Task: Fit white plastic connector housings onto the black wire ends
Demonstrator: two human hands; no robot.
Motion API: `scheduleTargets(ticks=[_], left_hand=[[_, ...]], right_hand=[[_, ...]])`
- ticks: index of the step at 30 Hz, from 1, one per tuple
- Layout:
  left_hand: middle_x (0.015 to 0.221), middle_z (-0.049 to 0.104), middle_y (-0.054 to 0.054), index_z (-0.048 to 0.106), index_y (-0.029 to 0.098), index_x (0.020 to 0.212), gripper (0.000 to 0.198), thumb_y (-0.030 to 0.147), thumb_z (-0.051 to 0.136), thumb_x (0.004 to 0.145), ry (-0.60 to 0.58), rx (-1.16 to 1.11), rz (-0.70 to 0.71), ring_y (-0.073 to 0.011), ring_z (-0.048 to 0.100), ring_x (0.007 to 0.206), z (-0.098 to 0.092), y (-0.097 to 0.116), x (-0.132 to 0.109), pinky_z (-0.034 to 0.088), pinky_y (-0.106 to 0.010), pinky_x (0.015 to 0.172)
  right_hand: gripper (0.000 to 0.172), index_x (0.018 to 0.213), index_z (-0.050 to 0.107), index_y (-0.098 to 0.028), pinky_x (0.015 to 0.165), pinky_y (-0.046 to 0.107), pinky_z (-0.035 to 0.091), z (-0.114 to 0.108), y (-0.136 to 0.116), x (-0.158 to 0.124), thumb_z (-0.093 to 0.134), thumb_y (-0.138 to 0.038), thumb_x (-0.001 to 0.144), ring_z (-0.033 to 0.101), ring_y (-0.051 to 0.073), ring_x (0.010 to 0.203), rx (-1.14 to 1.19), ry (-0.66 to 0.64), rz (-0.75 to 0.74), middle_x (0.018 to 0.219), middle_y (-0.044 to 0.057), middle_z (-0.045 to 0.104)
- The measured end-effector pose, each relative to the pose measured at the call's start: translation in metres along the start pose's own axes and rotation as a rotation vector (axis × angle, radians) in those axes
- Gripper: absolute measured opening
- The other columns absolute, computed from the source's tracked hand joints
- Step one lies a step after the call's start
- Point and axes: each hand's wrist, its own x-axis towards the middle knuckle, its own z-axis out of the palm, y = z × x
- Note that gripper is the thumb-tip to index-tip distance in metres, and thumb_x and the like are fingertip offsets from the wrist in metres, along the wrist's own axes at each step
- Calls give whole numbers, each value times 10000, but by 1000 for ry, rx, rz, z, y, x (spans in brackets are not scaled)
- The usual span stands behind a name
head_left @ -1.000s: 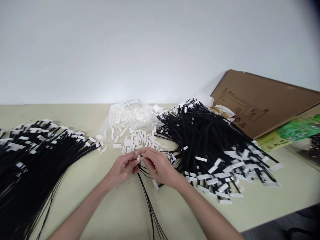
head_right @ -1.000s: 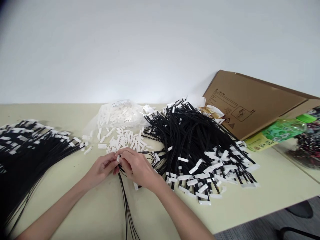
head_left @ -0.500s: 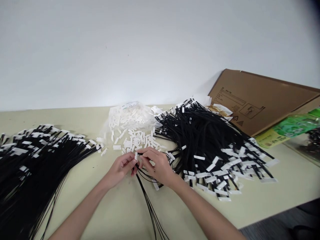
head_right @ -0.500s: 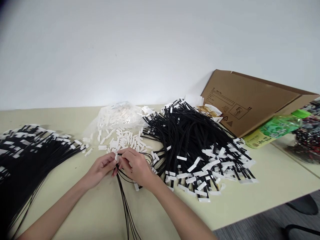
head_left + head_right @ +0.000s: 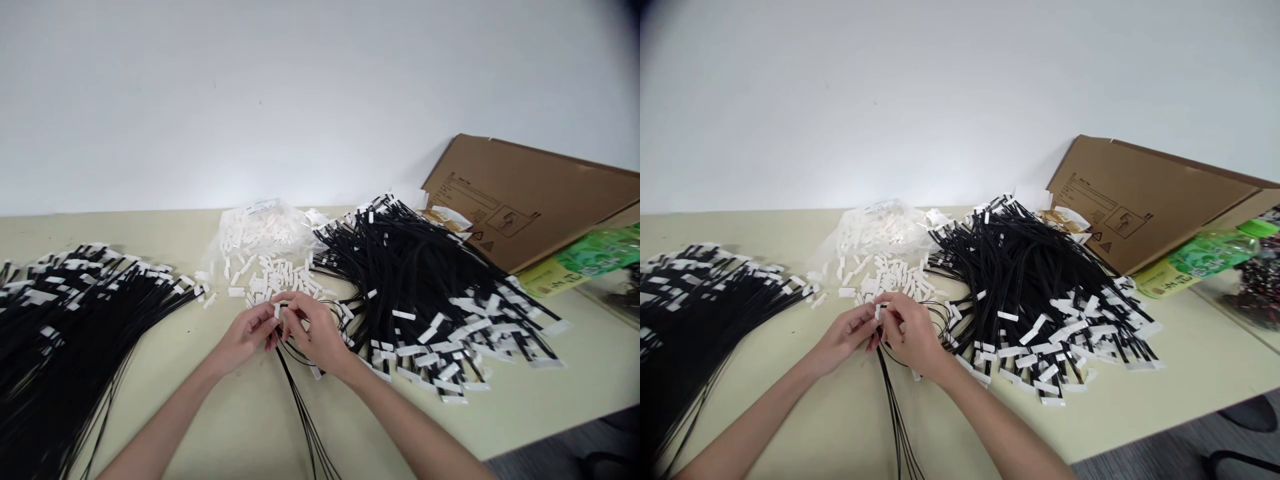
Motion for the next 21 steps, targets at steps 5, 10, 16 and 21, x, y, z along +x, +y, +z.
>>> scheduleTargets(ticks=[5,10,16,21], left_hand=[[615,524,14,500,159,732,217,355,480,821,20,3,0,-102,492,516,0,-2,0,399,-223,476],[606,502,17,508,160,754,209,360,491,811,36,20,-9,-110,491,522,-1,-6,0,403,-234,487],[639,541,1,515,158,747,207,351,485,818,18,-4,10,-108,505,522,-2,-4,-1,406,-232,487],[579,514,25,489,165,723,204,350,525,799,150,-101,18,-115,525,545,-4,-7,1,422,-219,485]], right_hand=[[179,668,445,-185,623,232,436,0,1,0,390,-183,838,566,106,658,-7,4,28,903,67,618],[159,679,459,-180,640,226,442,-2,-3,3,397,-160,825,567,113,708,1,6,-1,874,65,626],[180,683,504,-174,657,232,471,-1,-2,4,412,-158,837,598,123,752,-14,6,-2,886,64,626],[155,915,576,-173,650,253,522,-6,6,2,438,-192,847,606,158,856,-118,172,-58,1091,126,571]])
